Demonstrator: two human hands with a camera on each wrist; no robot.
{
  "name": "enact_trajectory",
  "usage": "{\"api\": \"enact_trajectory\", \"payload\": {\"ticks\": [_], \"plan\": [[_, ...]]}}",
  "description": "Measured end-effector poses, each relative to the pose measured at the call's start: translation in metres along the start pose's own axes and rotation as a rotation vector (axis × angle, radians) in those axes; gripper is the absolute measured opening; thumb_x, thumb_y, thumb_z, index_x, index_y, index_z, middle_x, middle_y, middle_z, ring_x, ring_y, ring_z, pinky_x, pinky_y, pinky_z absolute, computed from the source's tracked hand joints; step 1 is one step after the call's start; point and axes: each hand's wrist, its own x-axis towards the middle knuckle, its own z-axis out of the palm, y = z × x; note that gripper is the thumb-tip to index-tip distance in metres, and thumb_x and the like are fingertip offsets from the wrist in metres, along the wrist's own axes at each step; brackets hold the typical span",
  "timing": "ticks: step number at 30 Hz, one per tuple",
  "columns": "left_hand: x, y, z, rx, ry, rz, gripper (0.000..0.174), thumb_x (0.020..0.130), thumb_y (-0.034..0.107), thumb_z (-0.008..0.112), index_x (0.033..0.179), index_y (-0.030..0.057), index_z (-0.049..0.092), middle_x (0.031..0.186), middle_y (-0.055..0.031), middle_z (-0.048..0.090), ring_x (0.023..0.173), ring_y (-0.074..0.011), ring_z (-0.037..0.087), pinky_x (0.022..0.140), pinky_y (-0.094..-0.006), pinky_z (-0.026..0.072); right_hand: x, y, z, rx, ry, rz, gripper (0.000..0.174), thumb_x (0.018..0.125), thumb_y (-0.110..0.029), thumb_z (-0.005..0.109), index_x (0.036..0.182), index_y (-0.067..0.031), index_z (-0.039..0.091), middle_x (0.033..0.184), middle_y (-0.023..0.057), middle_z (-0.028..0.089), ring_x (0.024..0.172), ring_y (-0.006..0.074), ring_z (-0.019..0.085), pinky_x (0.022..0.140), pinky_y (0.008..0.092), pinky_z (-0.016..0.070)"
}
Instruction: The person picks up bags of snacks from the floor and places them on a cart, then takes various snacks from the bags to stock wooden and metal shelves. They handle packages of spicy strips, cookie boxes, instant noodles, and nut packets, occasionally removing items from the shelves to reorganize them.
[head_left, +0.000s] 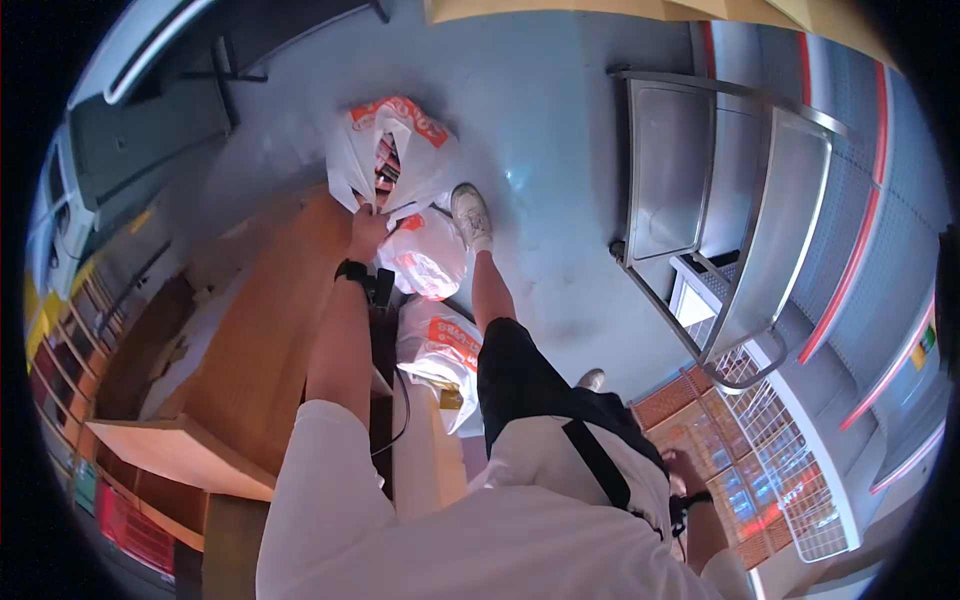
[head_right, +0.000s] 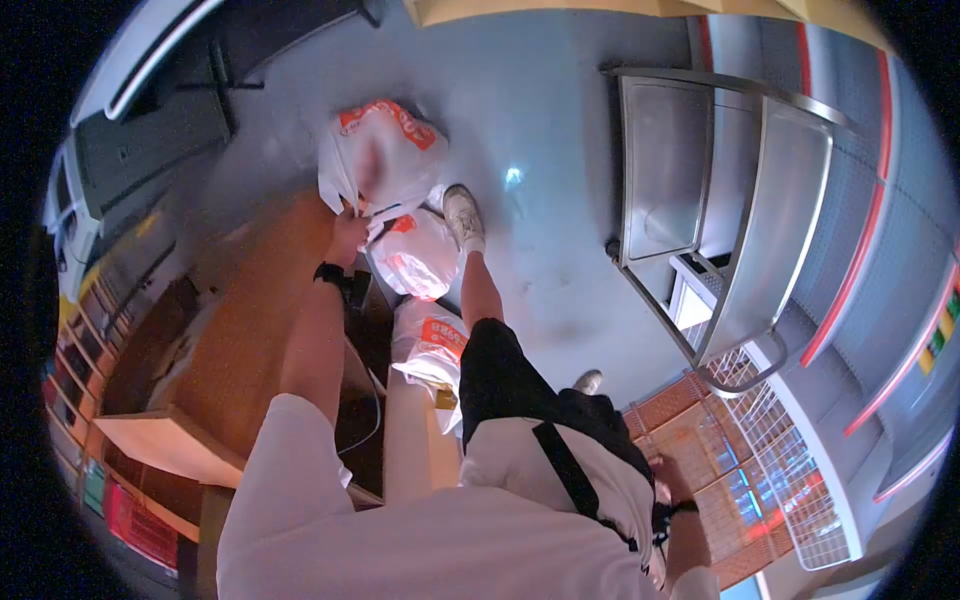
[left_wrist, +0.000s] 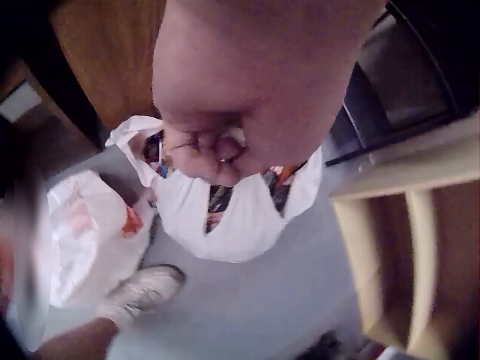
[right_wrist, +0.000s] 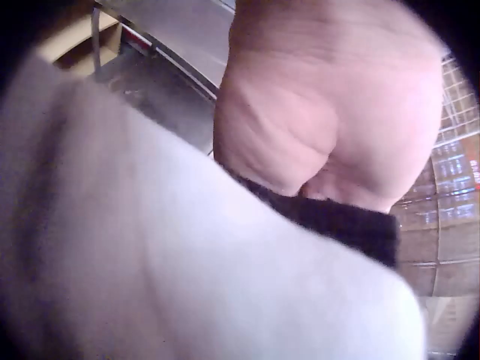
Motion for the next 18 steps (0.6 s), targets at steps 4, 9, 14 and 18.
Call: {"api": "enact_trajectory", "payload": {"ticks": [4,9,14,18], "plan": [[-0.061,0.079,0.035,0.153,0.014,0.113,0.031,0.074,0.011,0.064,0.1,-0.0037,0.054,0.071,-0.0109,0.058,0.054,-0.0177,0.056,0.045,-0.0311,0.0426,0.088,-0.001,0.003,-0.499,0.186,-0.407,0.019,0.084,-0.015,0.054,0.097,-0.0037,0.063,0.09,0.0119,0.065,0.083,0.0216,0.062,0.074,0.0356,0.0493],[-0.286,0.197,0.056,-0.377,-0.354,0.076,0.018,0.086,0.009,0.064,0.098,0.0069,0.05,0.064,0.0043,0.045,0.05,-0.004,0.041,0.043,-0.0211,0.0281,-0.033,-0.291,0.041,0.171,-0.232,-0.874,0.027,0.091,-0.018,0.06,0.111,-0.0005,0.061,0.097,0.0049,0.064,0.089,0.0121,0.057,0.081,0.0272,0.0477],[-0.437,0.293,0.079,-0.307,-0.635,0.262,0.029,0.092,0.005,0.054,0.12,0.0043,0.049,0.069,0.0033,0.051,0.05,-0.0035,0.042,0.043,-0.0193,0.0309,-0.145,-0.371,0.035,0.456,-0.605,-1.166,0.051,0.089,-0.018,0.06,0.134,0.0019,0.045,0.129,0.0111,0.054,0.117,0.0187,0.052,0.099,0.0337,0.0408],[-0.519,0.368,0.119,-0.072,-1.027,0.479,0.041,0.092,0.004,0.053,0.132,0.0049,0.042,0.091,0.001,0.054,0.054,-0.0029,0.045,0.048,-0.0201,0.036,-0.196,-0.318,-0.046,0.716,-0.71,-1.307,0.055,0.085,-0.017,0.063,0.133,0.0033,0.046,0.123,0.0105,0.057,0.115,0.0189,0.052,0.1,0.0331,0.0388]]}}
